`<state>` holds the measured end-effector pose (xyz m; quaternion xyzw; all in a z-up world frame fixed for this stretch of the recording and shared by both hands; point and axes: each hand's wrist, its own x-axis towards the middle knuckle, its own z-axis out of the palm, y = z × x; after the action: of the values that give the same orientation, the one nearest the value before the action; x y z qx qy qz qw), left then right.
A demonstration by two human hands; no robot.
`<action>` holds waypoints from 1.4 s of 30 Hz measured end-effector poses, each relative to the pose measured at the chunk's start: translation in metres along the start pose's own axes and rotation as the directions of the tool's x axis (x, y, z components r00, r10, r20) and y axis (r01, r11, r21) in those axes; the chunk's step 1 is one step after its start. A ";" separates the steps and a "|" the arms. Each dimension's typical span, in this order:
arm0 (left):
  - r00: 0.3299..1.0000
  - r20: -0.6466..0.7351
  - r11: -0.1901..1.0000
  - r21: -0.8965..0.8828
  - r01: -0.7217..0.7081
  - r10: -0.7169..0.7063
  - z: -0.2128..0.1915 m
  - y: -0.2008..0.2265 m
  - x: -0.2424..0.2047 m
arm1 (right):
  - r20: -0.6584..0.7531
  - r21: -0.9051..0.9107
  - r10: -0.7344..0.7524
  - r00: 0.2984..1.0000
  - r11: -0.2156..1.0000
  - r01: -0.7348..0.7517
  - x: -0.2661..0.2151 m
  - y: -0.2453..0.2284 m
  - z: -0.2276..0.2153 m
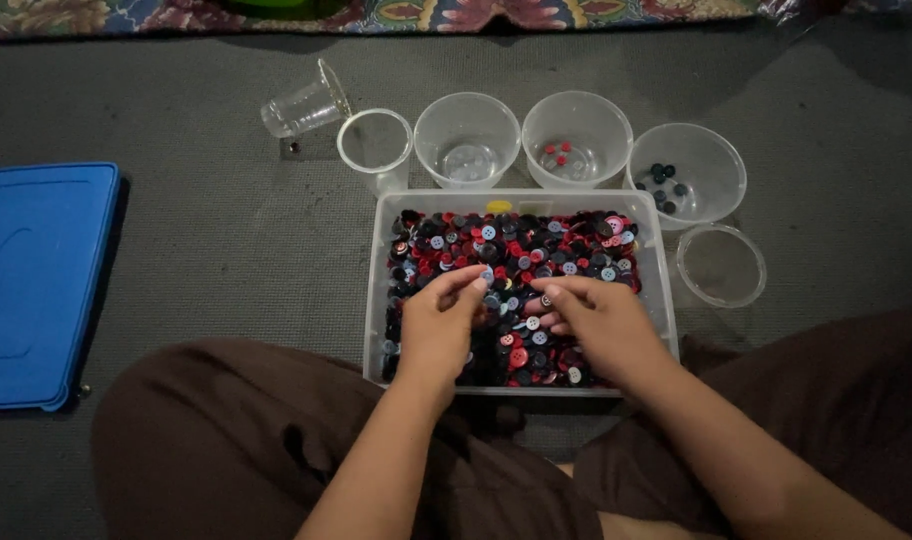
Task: Sorting various buttons from a central tray into separate plastic cups based on their characteristics.
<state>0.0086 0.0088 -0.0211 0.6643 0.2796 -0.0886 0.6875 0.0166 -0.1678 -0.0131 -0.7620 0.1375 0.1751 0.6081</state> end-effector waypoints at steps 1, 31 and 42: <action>1.000 0.001 1.000 0.000 0.000 0.000 0.002 0.003 0.000 | -0.001 0.000 0.000 1.000 1.000 0.000 0.000 0.000 -0.001; 0.981 -0.192 0.984 -0.176 -0.007 -0.027 0.058 0.067 0.088 | -0.229 0.219 0.235 0.945 0.958 -0.185 0.022 -0.025 -0.004; 0.948 0.277 0.514 0.796 -0.319 0.159 0.050 0.025 -0.025 | -0.047 0.612 0.408 0.912 0.733 -0.297 0.075 -0.030 -0.033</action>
<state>0.0136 -0.0427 0.0106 0.9317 0.0505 -0.1705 0.3167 0.0999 -0.1931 -0.0131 -0.5058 0.3812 0.1671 0.7556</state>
